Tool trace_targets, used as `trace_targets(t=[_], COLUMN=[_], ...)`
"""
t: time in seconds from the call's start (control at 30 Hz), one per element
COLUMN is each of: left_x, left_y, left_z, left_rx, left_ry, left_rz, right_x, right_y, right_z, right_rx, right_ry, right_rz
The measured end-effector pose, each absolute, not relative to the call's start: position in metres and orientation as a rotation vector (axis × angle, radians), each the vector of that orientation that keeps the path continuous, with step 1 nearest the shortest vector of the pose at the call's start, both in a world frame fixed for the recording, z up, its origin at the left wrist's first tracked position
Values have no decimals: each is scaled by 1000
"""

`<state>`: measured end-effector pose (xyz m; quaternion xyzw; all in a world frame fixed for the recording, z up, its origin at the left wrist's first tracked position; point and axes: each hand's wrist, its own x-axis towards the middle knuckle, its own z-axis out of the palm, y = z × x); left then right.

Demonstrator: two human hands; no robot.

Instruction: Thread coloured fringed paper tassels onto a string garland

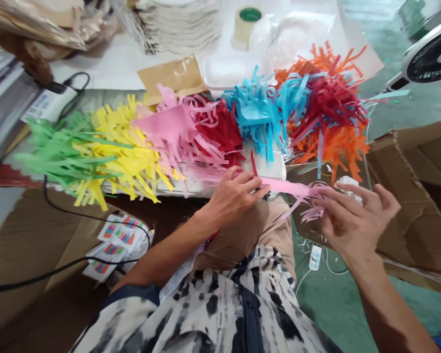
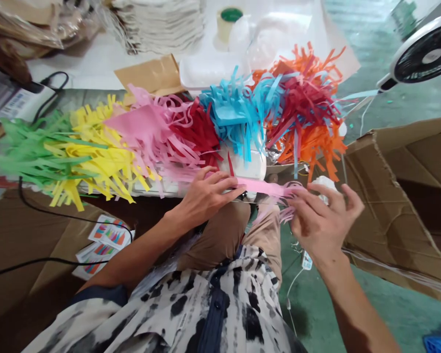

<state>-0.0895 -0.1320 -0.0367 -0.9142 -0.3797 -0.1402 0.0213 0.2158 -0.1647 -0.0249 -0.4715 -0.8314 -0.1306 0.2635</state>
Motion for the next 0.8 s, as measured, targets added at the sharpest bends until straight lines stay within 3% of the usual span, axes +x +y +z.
trace_targets(t=[0.27,0.47,0.63,0.8], left_x=[-98,-149,-128,-84], left_y=[-137,-134,-131,-118], left_z=[-37,-32,-21,-39], left_rx=[-2846,-2705,-2671,-2906], left_ry=[-1192,-1396,-1355,-1147], left_rz=[-512,-747,-932,-728], right_x=[147,154,157,157], right_y=[-159,-146,-133,-131], right_z=[-39,-42,-35,-33], right_rx=[-1282,-1275,-1215,-1191], right_ry=[-2440,-2398,-2419,-2486], right_rz=[-176,-85,-42,-121])
